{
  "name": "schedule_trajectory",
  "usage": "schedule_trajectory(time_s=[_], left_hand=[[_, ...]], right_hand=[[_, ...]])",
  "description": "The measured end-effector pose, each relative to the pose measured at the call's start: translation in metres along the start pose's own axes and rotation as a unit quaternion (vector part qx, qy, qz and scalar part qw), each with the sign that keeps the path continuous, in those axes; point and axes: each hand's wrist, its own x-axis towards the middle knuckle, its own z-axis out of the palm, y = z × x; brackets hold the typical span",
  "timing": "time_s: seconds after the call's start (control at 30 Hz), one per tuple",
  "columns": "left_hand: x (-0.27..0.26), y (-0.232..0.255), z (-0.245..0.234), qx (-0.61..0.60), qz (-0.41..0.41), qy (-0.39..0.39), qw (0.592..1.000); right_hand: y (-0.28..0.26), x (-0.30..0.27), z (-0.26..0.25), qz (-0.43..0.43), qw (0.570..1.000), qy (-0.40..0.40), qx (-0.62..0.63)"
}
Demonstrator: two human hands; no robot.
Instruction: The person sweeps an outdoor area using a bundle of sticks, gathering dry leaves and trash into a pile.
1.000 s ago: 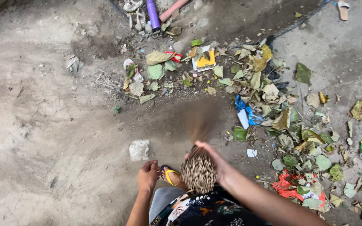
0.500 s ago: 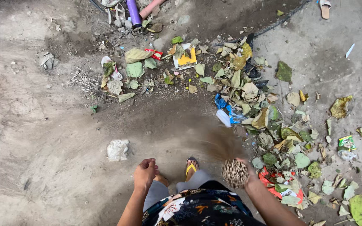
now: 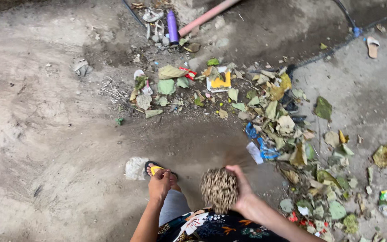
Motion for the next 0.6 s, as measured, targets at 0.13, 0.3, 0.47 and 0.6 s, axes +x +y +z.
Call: schedule_trajectory(time_s=[0.13,0.3,0.47,0.6], left_hand=[[0.049,0.012,-0.038,-0.048,-0.028,0.023,0.998],[0.102,0.011,-0.124,0.065,0.038,0.129,0.989],[0.133,0.006,-0.192,0.069,0.020,0.171,0.983],[0.140,0.010,-0.218,0.035,-0.024,0.153,0.987]], right_hand=[[0.020,-0.011,0.100,0.039,0.929,-0.317,-0.186],[0.067,0.055,0.230,0.167,0.914,-0.276,-0.246],[0.055,0.181,0.299,0.156,0.879,-0.273,-0.359],[0.001,0.273,0.291,0.086,0.938,-0.255,-0.220]])
